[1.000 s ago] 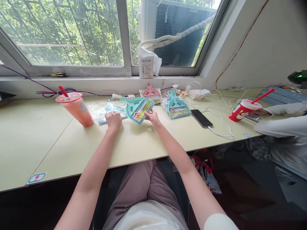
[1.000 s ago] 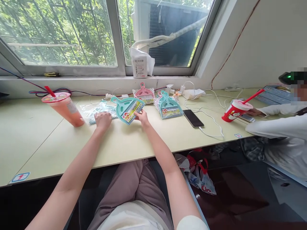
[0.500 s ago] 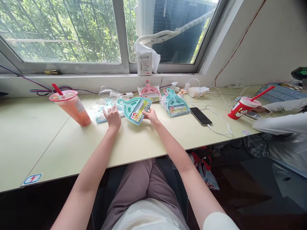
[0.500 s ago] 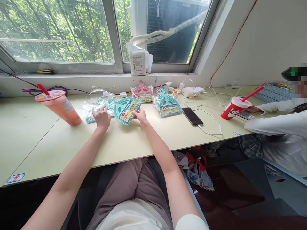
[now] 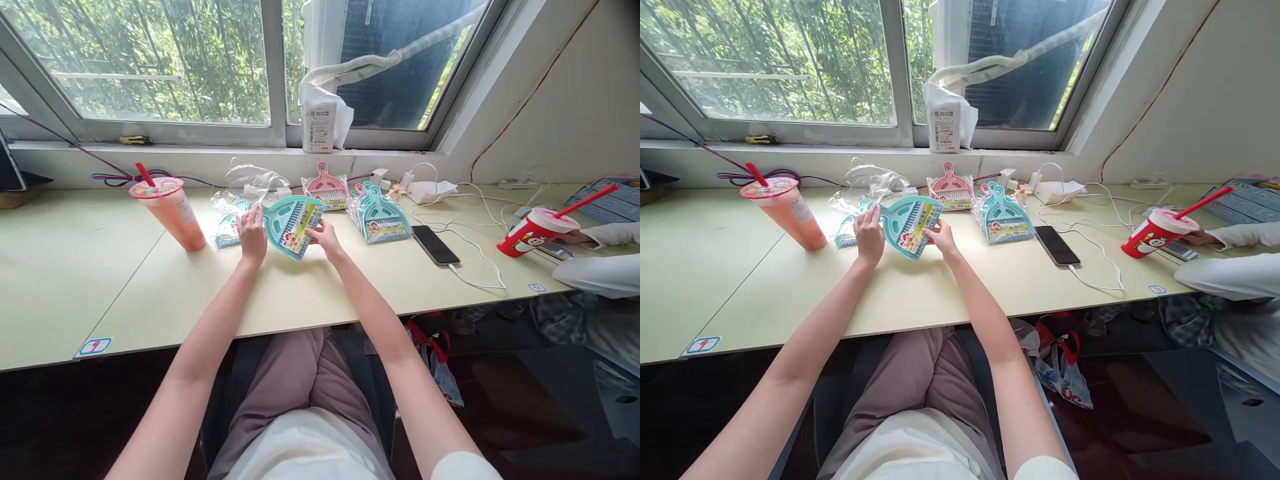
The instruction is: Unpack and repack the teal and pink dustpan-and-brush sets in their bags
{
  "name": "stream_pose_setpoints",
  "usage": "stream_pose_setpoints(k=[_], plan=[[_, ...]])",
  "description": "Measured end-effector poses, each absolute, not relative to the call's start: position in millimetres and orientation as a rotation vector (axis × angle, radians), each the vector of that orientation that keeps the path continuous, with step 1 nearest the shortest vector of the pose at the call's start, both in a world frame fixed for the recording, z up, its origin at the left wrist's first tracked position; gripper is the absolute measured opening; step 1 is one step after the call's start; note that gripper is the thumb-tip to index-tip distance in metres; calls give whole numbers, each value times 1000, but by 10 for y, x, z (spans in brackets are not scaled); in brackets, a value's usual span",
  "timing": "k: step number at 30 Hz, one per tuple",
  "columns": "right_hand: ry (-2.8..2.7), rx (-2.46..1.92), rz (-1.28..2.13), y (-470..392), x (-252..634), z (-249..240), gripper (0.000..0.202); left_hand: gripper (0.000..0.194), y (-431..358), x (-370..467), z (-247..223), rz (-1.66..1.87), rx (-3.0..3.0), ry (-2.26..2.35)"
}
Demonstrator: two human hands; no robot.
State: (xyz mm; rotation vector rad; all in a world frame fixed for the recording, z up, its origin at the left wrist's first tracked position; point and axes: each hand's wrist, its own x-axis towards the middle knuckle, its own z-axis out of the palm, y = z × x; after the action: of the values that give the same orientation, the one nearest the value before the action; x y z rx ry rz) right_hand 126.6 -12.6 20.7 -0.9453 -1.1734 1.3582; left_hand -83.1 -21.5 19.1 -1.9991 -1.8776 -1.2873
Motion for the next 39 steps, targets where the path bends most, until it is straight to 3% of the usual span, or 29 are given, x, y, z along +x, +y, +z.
stream_pose_setpoints(k=[7, 12, 14, 19, 23, 26, 31, 39], plan=[[-987, -963, 1295, -83, 1326, 144, 27, 69, -250, -772, 239, -1419, -2278, -1679], [-916, -896, 1310, -107, 1375, 177, 29, 60, -343, -655, 241, -1495, -2536, -1404], [-900, -881, 1317, -129, 1377, 204, 29, 56, -390, -622, 260, -1702, -2384, -1467], [-898, -833, 1336, -155, 1369, 259, 35, 83, -350, -720, 385, -2350, -1723, -1844], [-999, -826, 1375, -158, 1337, 259, 41, 79, -211, -826, 413, -2991, -2089, -1872], [-1066, -844, 1385, -172, 1273, 226, 42, 67, -190, -760, 345, -3206, -2328, -1644], [-973, -864, 1354, -202, 1167, 152, 35, 66, -271, -492, 181, -3339, -2365, -1589], [-836, -857, 1300, -172, 1206, 146, 31, 68, -294, -409, 185, -3216, -2684, -1725]])
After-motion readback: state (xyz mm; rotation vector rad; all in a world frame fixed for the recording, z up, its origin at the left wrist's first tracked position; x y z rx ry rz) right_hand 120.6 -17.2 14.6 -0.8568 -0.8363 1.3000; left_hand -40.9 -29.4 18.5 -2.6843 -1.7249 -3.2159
